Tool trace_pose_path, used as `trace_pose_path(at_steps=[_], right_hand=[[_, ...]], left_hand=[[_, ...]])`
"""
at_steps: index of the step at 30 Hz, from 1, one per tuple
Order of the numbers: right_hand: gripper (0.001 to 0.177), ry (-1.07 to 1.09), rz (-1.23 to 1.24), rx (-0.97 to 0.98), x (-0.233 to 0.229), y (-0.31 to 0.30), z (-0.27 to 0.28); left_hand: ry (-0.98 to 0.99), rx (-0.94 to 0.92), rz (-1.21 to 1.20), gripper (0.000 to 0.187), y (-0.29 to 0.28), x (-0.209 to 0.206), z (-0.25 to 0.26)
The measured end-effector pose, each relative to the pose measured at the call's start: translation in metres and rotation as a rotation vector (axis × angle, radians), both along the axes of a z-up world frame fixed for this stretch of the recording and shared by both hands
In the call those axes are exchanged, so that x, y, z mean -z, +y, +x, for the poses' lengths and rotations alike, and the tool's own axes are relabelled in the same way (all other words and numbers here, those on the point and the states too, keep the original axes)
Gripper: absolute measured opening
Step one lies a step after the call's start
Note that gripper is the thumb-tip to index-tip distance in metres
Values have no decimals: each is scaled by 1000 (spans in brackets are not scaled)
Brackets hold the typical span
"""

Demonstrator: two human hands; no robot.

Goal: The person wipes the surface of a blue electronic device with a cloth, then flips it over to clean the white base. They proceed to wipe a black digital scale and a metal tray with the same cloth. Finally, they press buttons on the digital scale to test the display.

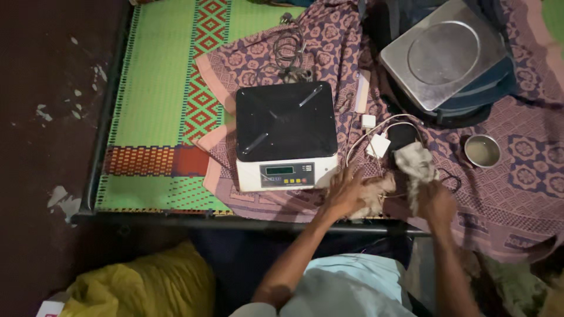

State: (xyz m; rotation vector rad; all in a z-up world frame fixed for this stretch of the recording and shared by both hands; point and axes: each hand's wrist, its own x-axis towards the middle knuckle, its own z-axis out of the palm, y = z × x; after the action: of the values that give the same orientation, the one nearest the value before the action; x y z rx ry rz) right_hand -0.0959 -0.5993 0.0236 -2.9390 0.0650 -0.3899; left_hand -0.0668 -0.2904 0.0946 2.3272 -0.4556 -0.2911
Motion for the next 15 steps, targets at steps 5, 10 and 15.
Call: trace_pose_path(at_steps=[5, 10, 15], right_hand=[[36, 24, 886, 167, -106, 9, 11], [37, 179, 1303, -191, -131, 75, 28], [45, 447, 1557, -252, -106, 156, 58]], left_hand=[[-200, 83, -345, 104, 25, 2, -8], [-159, 13, -579, 96, 45, -15, 14], [-2, -220, -703, 70, 93, -27, 13]])
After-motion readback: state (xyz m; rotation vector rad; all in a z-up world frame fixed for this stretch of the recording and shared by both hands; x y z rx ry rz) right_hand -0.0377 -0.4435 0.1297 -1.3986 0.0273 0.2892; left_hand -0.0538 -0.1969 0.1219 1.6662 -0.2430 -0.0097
